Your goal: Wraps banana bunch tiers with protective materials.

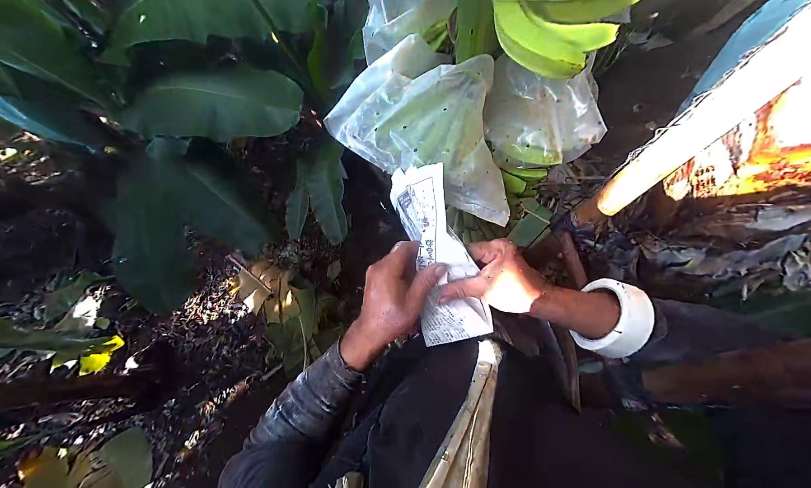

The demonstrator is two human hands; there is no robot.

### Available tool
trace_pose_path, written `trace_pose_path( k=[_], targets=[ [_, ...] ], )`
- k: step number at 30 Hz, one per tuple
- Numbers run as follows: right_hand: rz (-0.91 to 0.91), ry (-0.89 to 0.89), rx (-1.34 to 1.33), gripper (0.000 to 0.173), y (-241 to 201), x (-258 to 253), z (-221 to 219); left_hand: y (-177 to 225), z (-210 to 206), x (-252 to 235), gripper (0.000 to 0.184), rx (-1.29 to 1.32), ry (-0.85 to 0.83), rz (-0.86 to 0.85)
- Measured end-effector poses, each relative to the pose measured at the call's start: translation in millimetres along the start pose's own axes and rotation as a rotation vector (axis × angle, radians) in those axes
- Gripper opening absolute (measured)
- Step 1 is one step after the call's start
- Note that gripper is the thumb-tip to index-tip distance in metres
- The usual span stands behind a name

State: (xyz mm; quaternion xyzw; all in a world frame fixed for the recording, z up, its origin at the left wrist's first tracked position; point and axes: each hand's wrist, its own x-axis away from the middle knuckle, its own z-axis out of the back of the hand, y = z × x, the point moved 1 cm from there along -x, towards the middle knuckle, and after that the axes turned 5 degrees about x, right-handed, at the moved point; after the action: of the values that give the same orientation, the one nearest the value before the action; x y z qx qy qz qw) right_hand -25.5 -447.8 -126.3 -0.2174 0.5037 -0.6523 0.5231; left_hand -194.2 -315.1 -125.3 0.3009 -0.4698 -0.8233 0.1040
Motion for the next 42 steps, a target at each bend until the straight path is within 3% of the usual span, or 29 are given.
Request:
trace_pose_path(
  k=[2,5,8,12,14,17,19,21,22,23,25,28,31,33,34,35,37,40,42],
  targets=[
    [0.093,0.038,-0.063,0.035,0.3,0.7,1.7,-2.3,19.3,-4.9,0.014,0.08,0.016,-0.036],
    [0.274,0.158,-0.016,0.023,3.1,-0.3,6.0,-13.9,85.4,-1.7,0.005,0.085,0.074,-0.027],
    [0.339,0.251,0.064,0.027,6.5,-2.4,7.5,-18.6,141.1,17.0,0.015,0.065,0.077,0.043],
    [0.428,0.159,-0.089,0.031,10.3,-2.0,7.3,-11.2,151.3,40.5,0.023,0.056,0.081,0.122],
    [0.447,0.207,-0.058,0.033,8.8,-1.4,8.3,-12.3,158.3,51.7,0.019,0.078,0.216,0.158],
    [0.389,0.279,0.123,0.027,0.6,-2.1,9.4,-5.5,179.7,68.2,0.019,0.195,0.529,0.191],
    [0.241,0.139,0.164,0.026,1.5,-6.4,9.1,9.2,191.0,73.0,0.021,0.147,0.695,0.204],
    [0.026,-0.073,0.269,0.044,5.4,-10.9,11.3,29.8,201.2,60.3,0.022,0.032,0.822,0.222],
    [-0.015,-0.098,0.327,0.056,6.4,-11.4,11.7,35.5,207.7,55.4,0.025,0.017,0.849,0.214],
    [0.026,-0.055,0.382,0.066,6.6,-10.3,11.1,37.7,212.5,51.6,0.029,0.032,0.859,0.189],
    [0.294,0.08,0.438,0.079,2.0,-7.3,7.5,42.6,206.0,42.9,0.031,0.051,0.837,0.144],
    [0.635,0.034,0.444,0.086,-8.1,-1.8,-3.6,51.7,172.9,32.5,0.024,0.001,0.622,0.16],
    [0.784,-0.149,0.544,0.063,-0.8,2.1,-16.9,59.7,149.0,18.7,0.025,-0.022,0.463,0.135],
    [0.836,-0.19,0.665,0.04,10.1,1.8,-22.8,64.7,144.5,9.8,0.018,0.018,0.428,0.061],
    [0.838,-0.197,0.701,0.038,14.1,1.5,-23.7,68.5,144.7,6.6,0.012,0.065,0.42,0.023],
    [0.818,-0.203,0.711,0.04,16.2,1.2,-23.2,73.7,145.6,3.9,0.007,0.115,0.426,-0.002],
    [0.754,-0.217,0.684,0.06,15.3,0.1,-20.7,86.4,148.3,-1.2,0.007,0.196,0.486,-0.04],
    [0.779,-0.218,0.626,0.1,10.4,0.2,-17.7,105.3,153.4,-14.7,0.015,0.297,0.712,-0.061],
    [0.807,-0.229,0.509,0.114,6.4,3.0,-19.4,107.7,161.3,-28.1,0.015,0.332,0.847,-0.082]
  ],
)
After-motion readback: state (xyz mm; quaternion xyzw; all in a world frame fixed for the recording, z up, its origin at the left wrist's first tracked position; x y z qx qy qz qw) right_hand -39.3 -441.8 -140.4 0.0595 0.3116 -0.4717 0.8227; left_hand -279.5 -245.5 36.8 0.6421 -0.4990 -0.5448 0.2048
